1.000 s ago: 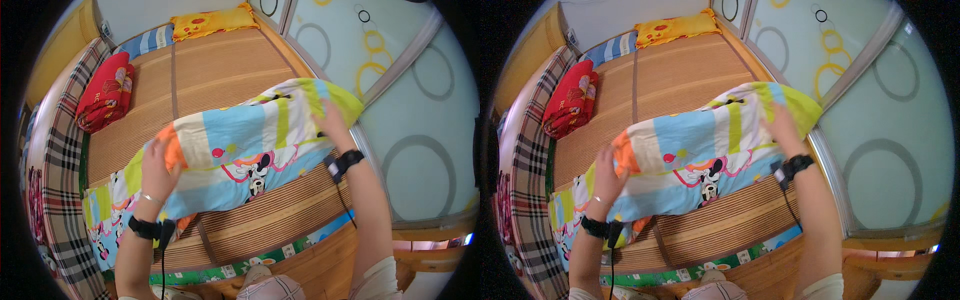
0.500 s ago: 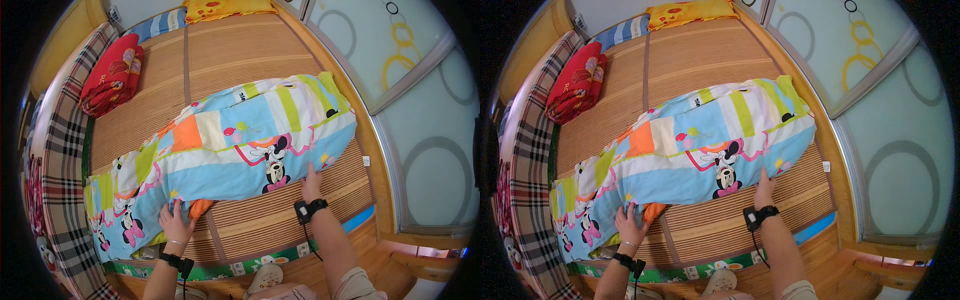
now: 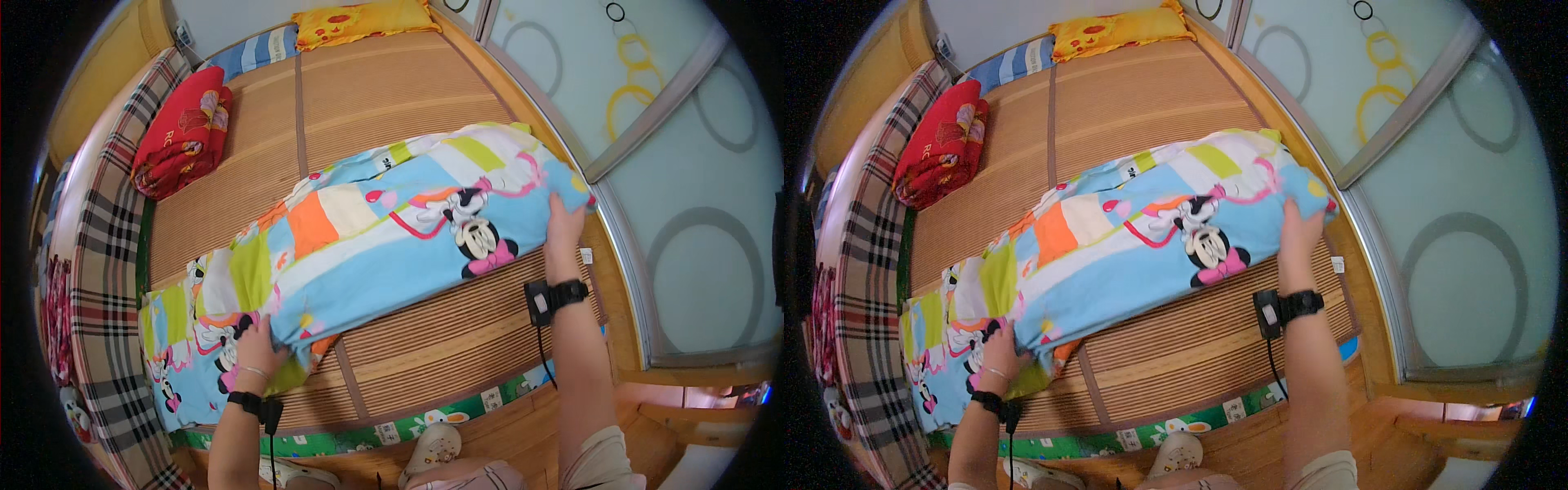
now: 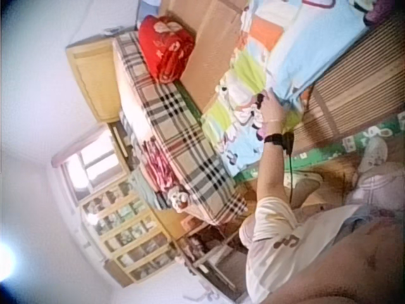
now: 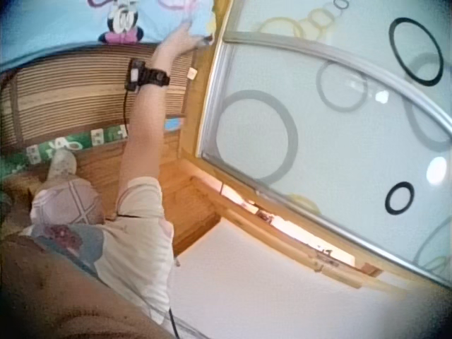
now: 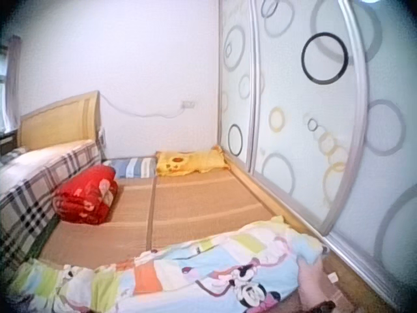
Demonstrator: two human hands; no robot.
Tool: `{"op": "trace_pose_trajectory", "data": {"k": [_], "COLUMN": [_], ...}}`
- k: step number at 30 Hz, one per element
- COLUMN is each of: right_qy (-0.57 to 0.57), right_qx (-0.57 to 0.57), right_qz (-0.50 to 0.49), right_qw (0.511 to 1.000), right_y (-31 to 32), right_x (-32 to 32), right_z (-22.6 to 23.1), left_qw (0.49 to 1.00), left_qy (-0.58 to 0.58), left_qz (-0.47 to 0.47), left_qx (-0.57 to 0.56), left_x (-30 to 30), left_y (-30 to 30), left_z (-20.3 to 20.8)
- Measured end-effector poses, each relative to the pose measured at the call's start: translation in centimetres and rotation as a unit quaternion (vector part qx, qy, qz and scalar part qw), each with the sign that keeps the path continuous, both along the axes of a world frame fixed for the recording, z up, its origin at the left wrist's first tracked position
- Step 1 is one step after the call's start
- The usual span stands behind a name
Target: The person folds a colorful Mickey Mouse-themed blanket on a bamboo mat. They smooth and align the edges, fold the blanket in half multiple times, and finish with a compact rectangular shape.
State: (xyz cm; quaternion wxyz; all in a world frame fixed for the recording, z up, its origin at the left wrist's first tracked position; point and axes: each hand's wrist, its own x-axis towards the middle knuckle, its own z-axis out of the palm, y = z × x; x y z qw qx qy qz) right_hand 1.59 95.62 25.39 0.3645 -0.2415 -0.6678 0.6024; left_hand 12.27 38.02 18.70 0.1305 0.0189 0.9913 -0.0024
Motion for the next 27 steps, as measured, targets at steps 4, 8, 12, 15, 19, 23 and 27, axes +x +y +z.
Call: {"op": "trace_pose_trajectory", "data": {"k": [4,8,12,15,19,23,27], "right_qy": [-0.002,-0.054,-0.063,-0.074,0.016,-0.001,0.029], "right_qx": [-0.276,-0.457,-0.469,-0.367,-0.172,-0.041,0.077], "right_qz": [0.090,0.058,0.153,0.167,0.221,0.159,0.113], "right_qw": [0.957,0.886,0.868,0.912,0.960,0.986,0.990], "right_y": [2.0,4.9,4.8,2.5,0.2,0.4,2.0], "right_x": [7.3,11.3,6.0,-2.3,-12.2,-16.7,-14.9], "right_z": [-4.2,-7.9,-5.5,-0.1,7.8,8.9,0.2], "left_qw": [0.994,0.999,0.997,0.994,0.950,0.878,0.953], "left_qy": [-0.076,-0.035,0.057,0.108,0.292,0.423,0.288], "left_qz": [-0.073,-0.036,-0.047,-0.027,0.039,0.123,0.066], "left_qx": [-0.038,0.017,-0.019,0.003,0.103,0.187,0.072], "left_x": [1.4,1.7,1.7,0.1,-3.2,-3.8,-0.3], "left_y": [-0.4,-0.8,-0.6,-1.2,-4.0,-5.9,-4.3], "left_z": [-1.2,-0.5,1.5,3.2,6.7,8.4,5.2]}}
